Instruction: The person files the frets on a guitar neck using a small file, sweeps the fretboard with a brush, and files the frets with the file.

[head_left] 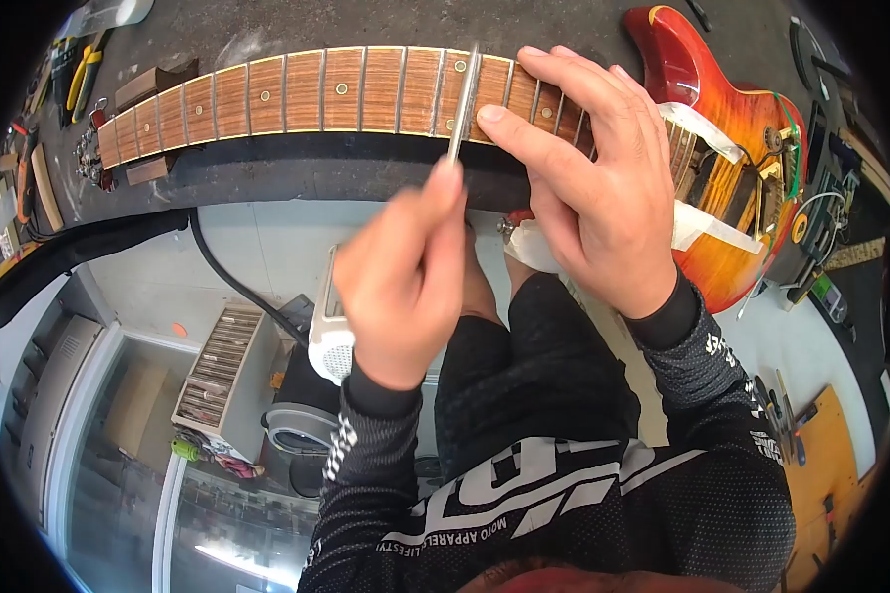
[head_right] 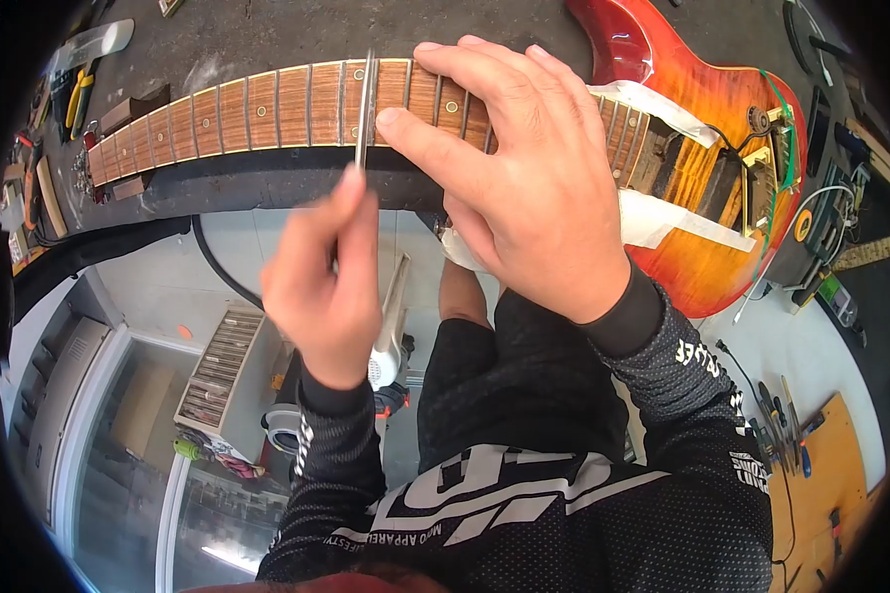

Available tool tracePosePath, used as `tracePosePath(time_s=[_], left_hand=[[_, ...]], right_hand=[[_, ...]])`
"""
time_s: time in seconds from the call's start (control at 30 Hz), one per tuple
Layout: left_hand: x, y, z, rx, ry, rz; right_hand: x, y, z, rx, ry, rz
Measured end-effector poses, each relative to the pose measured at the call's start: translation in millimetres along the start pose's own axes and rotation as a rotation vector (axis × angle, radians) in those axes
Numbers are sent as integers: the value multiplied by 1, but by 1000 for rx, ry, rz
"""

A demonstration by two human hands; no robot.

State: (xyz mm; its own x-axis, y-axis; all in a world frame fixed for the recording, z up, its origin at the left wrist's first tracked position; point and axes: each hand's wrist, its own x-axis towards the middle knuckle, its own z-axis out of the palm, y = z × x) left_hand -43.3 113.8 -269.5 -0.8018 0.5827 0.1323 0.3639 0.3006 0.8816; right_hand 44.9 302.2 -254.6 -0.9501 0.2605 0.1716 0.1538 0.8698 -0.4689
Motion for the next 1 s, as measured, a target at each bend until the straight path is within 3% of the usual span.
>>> tracePosePath(time_s=[0.07,0.27,0.33,0.47,0.57,0.7,0.73,1.0], left_hand=[[21,-2,15,-120,26,-47],[-27,-3,-8,29,-14,18],[-6,2,-7,112,-67,1],[15,-2,7,-25,-15,17],[-29,-4,-7,23,-8,43],[9,8,-5,52,-116,-58],[23,3,6,-47,-56,-26],[-14,5,-8,17,-54,-23]], right_hand=[[0,1,0,-9,5,-11],[0,0,1,9,-3,1],[0,1,1,3,3,-3],[2,0,-1,5,-8,4],[2,0,0,3,-9,0],[2,0,0,4,-5,-4],[1,1,0,2,-2,-6],[1,0,0,8,-11,-4]])
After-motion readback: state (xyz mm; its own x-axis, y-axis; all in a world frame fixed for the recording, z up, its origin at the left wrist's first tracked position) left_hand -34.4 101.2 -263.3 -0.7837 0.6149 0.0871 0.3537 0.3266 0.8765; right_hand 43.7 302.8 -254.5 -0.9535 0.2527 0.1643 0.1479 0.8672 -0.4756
